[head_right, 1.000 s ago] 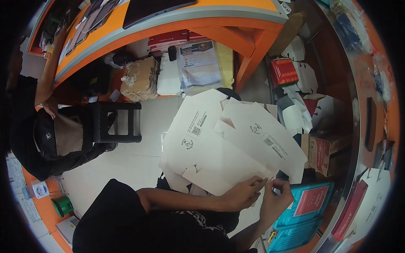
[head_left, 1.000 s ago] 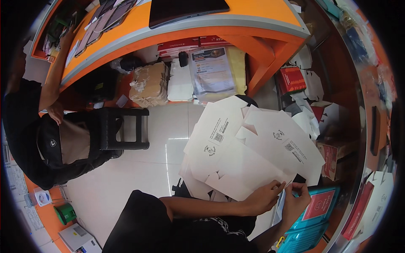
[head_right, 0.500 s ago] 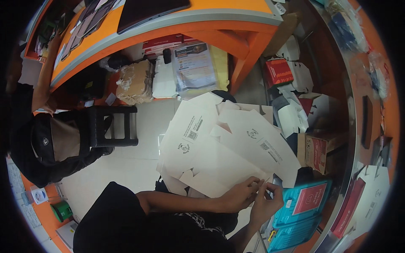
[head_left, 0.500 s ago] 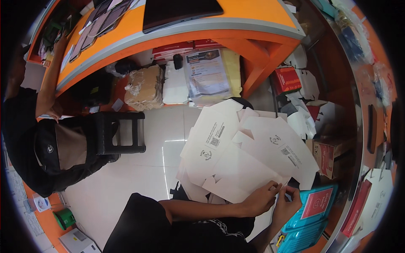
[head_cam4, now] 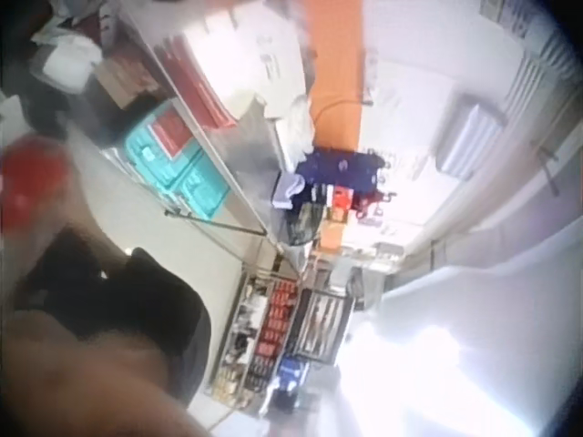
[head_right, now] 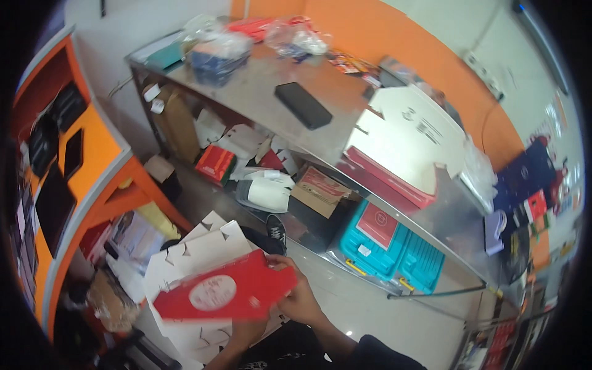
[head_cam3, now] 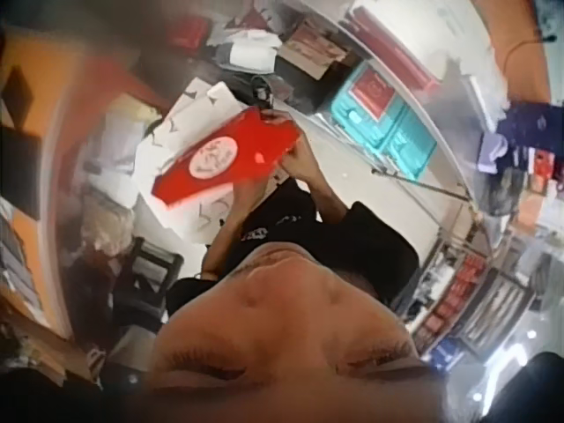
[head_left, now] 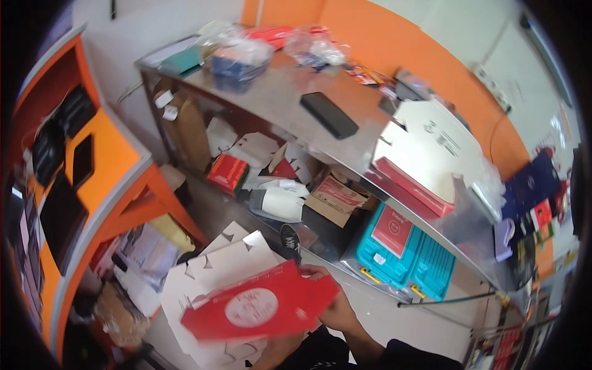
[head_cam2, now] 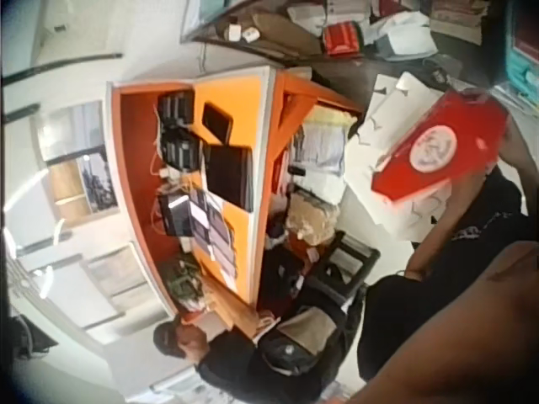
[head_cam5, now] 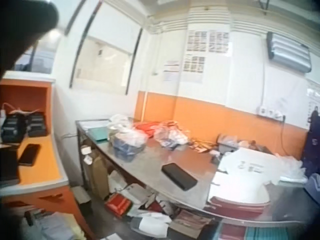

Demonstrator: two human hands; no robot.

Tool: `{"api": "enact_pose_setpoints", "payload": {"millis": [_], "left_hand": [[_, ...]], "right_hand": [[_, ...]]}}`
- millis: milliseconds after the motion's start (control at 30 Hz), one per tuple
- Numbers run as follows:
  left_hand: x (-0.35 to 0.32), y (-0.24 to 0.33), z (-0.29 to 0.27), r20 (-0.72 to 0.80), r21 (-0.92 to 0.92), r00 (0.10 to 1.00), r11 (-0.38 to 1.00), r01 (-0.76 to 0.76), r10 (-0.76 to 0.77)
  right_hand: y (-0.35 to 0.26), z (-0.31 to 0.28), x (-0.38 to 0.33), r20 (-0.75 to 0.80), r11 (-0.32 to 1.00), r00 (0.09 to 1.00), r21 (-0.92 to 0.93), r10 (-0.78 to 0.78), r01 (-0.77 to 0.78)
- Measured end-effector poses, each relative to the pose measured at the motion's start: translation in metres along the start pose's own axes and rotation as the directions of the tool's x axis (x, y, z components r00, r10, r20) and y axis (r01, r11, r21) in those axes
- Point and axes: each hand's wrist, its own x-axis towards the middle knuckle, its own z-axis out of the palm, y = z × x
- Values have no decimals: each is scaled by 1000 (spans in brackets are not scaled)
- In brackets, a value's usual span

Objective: The person assembles cardboard takeout boxes by folding along the pre-scored lines and tucking the tabs into the corresponding slots by hand.

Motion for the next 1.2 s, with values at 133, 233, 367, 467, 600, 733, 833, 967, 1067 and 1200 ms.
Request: {"api": "enact_pose_setpoints", "payload": {"millis": [133,233,367,467,600,733,833,967,1067,1200], "left_hand": [[-4,-1,4,-55,-3,998,999,-36,36],[-8,-9,-2,-169,29,984,998,-50,54],[-3,-14,-2,-288,31,954,996,-78,83],[2,-20,-3,-378,60,920,994,-86,103],[5,-26,-3,-449,85,883,990,-111,137],[11,-29,-6,-453,24,884,993,-117,115],[18,-29,-9,-367,-107,923,980,-166,116],[26,13,0,-311,-349,950,925,-150,37],[34,12,2,-351,-339,933,919,-203,77],[39,29,3,-380,-443,924,884,-147,-37]], "right_hand": [[-18,-2,-1,158,893,922,-237,-354,383],[2,9,1,194,957,944,-65,-266,283],[14,13,6,175,983,967,19,-184,184],[16,16,14,144,990,980,-4,-139,141],[-2,19,16,125,923,938,-176,-323,342],[-2,19,14,122,903,920,-184,-372,389],[-1,19,11,127,906,933,-226,-338,359],[-2,21,10,74,911,947,-259,-312,320],[-9,21,9,105,770,885,-454,-454,449],[-15,13,7,140,792,953,-531,-268,301]]}}
